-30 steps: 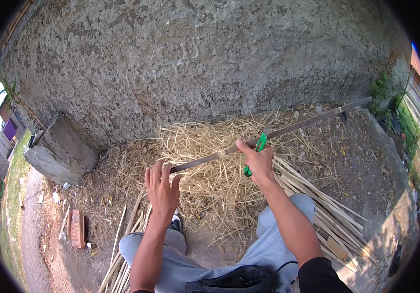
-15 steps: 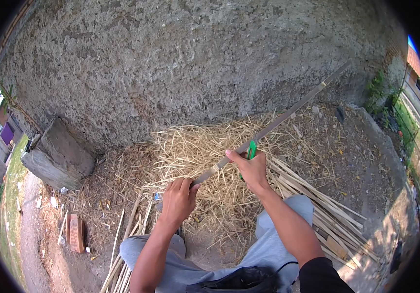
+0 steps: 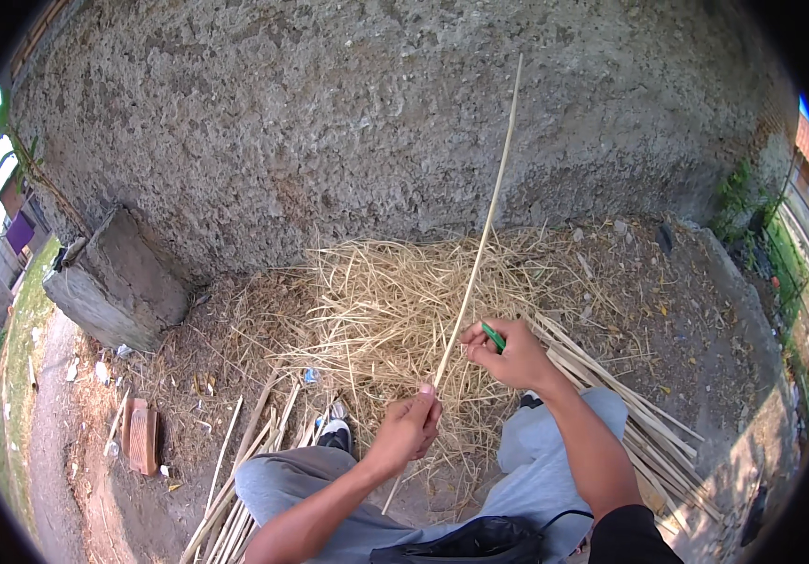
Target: The person shaves a long bamboo strip with a utility knife, moving the blade along the edge while holding the strip by hand to smooth it.
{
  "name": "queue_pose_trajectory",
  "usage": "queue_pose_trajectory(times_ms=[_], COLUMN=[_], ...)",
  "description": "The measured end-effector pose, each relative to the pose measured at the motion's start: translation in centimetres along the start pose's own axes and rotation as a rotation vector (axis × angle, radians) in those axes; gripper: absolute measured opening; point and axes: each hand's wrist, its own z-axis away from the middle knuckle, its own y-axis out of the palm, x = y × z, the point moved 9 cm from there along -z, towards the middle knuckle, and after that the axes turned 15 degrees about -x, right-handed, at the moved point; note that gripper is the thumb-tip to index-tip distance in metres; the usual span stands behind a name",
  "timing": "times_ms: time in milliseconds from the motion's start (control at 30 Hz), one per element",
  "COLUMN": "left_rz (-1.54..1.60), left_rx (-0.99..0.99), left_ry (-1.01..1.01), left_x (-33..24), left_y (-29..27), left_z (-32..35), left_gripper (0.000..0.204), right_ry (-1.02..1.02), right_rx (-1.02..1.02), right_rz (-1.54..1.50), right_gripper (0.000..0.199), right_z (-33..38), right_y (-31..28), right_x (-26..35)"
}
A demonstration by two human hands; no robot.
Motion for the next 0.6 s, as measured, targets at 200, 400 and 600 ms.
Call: queue_pose_trajectory(times_ms=[200, 400, 600], left_rz=[-0.043, -0.511, -0.542], left_rx=[-0.124, -0.276, -0.353], left_ry=[-0.094, 0.282, 0.391], left_x=[3.8, 5.3, 1.6], left_y=[-1.5, -3.7, -2.8], left_z=[0.1, -1.8, 0.6], left_gripper=[0.041, 0.041, 0.044], right_ry=[-0.139, -0.249, -0.136], right_rx=[-0.008, 0.018, 0.02], right_rz=[0.628, 0.742, 0.646], right_gripper=[0.012, 0.014, 0.014], right_z=[2.4, 3.0, 2.9], right_y=[2.1, 4.4, 5.2], right_x=[-1.1, -2.5, -1.8])
